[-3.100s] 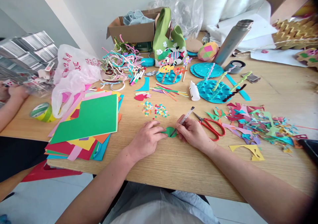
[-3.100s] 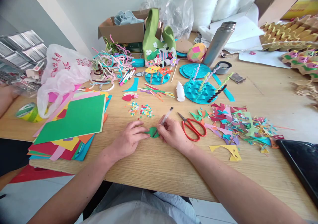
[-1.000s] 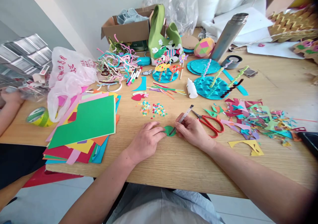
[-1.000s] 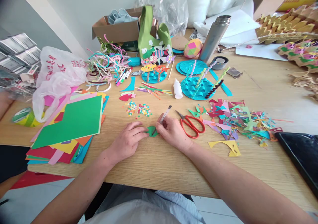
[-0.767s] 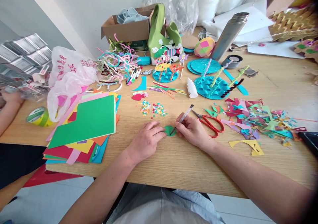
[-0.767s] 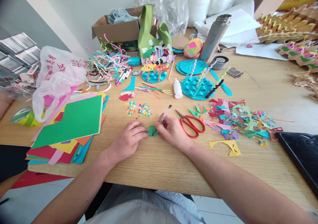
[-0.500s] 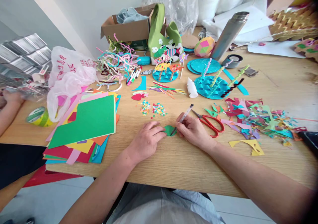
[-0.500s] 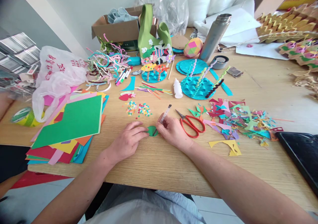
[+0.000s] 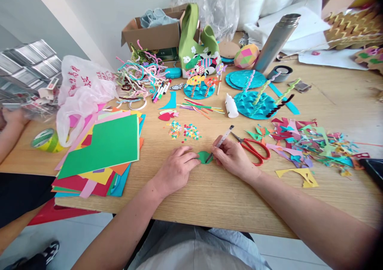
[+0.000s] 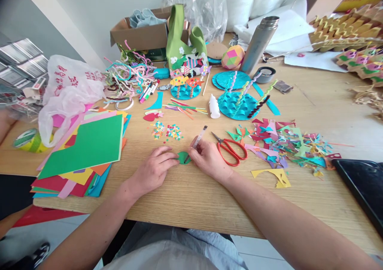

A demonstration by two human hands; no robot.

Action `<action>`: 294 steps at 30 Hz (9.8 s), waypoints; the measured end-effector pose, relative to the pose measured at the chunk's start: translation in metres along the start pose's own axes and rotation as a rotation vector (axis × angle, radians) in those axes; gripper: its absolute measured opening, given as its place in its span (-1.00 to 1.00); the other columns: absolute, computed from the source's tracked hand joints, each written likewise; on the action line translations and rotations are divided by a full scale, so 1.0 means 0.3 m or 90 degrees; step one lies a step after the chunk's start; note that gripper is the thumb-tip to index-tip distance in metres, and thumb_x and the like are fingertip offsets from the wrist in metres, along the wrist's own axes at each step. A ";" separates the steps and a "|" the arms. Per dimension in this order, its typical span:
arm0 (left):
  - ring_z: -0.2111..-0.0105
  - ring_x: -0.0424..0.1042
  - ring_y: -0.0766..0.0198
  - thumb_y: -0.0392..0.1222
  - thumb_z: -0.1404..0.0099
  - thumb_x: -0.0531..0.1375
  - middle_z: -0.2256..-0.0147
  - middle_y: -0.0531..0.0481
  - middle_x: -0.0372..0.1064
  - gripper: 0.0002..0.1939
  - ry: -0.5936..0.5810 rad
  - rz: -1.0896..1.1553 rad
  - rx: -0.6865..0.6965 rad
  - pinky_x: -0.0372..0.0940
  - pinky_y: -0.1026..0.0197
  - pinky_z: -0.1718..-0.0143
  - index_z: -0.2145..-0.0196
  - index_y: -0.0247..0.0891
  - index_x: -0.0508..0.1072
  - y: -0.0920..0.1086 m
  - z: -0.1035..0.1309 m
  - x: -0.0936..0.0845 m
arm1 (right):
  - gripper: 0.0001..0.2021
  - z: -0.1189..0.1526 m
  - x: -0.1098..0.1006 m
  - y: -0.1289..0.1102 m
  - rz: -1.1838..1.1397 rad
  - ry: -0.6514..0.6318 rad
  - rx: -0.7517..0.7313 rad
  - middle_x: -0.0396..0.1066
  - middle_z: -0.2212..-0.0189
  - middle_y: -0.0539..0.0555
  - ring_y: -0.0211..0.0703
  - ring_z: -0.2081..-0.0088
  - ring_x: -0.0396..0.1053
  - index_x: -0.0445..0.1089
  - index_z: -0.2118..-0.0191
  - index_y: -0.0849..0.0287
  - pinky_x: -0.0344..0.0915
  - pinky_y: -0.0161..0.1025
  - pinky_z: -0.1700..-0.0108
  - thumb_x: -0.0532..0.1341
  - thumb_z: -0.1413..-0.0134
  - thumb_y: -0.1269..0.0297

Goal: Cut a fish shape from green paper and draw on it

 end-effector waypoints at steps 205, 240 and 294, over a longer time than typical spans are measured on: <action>0.01 0.36 0.19 -0.62 -0.04 -0.05 0.04 -0.19 0.42 -0.38 0.219 0.020 -0.295 0.27 0.01 -0.06 -0.05 -0.35 0.34 -0.374 -0.094 -0.105 | -0.78 0.068 -0.163 -0.161 0.273 0.182 -0.376 0.45 0.26 0.12 -0.09 0.21 0.42 0.30 0.10 0.10 0.35 -0.18 0.20 0.09 -0.17 0.50; 0.11 0.27 0.09 -0.46 -0.22 0.04 0.20 -0.13 0.39 -0.69 0.021 -0.114 0.006 0.33 -0.03 0.06 0.15 -0.33 0.47 0.023 -0.042 0.031 | -0.86 0.050 -0.316 -0.131 0.623 0.161 -0.071 0.48 0.47 0.11 0.01 0.38 0.44 0.33 0.19 0.16 0.25 -0.20 0.39 0.19 -0.10 0.35; 0.04 0.22 0.11 -0.36 -0.30 0.01 0.12 -0.14 0.33 -0.71 -0.067 -0.136 -0.067 0.25 0.02 0.02 0.07 -0.25 0.40 0.016 -0.051 0.043 | -0.69 0.032 -0.103 -0.077 0.697 -0.049 -0.191 0.48 0.37 0.15 -0.01 0.30 0.43 0.39 0.21 0.22 0.26 -0.17 0.25 0.05 0.01 0.65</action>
Point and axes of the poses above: each hand's wrist, its own z-axis away from the middle knuckle, its own x-axis out of the palm, y = z × x, the point moved 8 cm from there along -z, towards the middle knuckle
